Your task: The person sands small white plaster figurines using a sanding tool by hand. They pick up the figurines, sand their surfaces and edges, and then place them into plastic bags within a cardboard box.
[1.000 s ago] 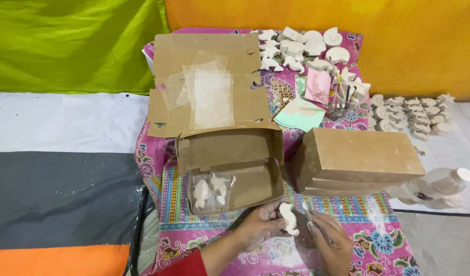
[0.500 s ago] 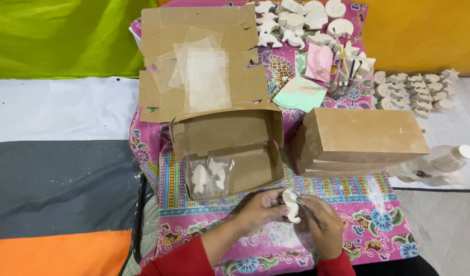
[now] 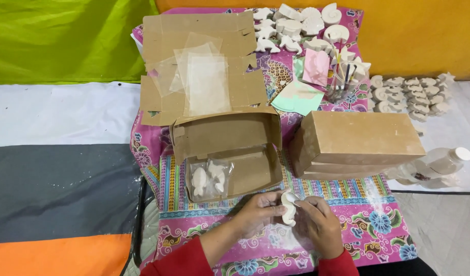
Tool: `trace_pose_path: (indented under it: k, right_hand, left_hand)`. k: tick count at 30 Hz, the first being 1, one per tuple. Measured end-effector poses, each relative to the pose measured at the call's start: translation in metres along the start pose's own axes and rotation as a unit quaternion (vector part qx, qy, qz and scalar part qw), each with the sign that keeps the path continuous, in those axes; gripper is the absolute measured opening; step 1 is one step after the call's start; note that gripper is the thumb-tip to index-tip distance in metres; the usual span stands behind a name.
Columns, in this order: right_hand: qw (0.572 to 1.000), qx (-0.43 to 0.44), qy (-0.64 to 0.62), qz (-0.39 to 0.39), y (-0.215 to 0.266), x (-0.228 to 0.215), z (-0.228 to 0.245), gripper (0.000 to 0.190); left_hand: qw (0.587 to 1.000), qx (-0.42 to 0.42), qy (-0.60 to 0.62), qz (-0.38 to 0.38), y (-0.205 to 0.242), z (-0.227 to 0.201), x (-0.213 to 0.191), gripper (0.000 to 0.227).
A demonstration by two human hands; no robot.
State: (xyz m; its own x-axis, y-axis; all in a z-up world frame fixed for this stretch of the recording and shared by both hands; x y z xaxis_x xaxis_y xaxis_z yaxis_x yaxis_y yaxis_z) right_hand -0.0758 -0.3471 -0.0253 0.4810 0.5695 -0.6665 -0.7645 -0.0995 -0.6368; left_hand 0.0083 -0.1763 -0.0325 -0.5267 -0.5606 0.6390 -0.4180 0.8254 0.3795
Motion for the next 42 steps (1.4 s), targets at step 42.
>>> trace_pose_path:
  k: [42]
  right_hand:
    - [0.993, 0.066, -0.052, -0.088, 0.0, -0.022, 0.035, 0.044]
  left_hand:
    - [0.992, -0.029, 0.126, 0.001, 0.006, 0.008, 0.019, 0.044]
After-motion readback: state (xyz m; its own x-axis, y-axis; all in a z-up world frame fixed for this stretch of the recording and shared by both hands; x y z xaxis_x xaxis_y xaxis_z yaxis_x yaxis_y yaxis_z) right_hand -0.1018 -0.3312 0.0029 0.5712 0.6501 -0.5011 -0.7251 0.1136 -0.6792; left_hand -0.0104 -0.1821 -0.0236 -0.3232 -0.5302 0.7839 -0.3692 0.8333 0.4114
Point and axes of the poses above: each hand's wrist, its own y-axis away from the middle knuckle, its own x-axis out of the palm, z = x × y, the point moved 4 cm from there along -y, towards the middle knuckle, and after that the axes turned 7 degrees about -x, right-handed, at the moved point
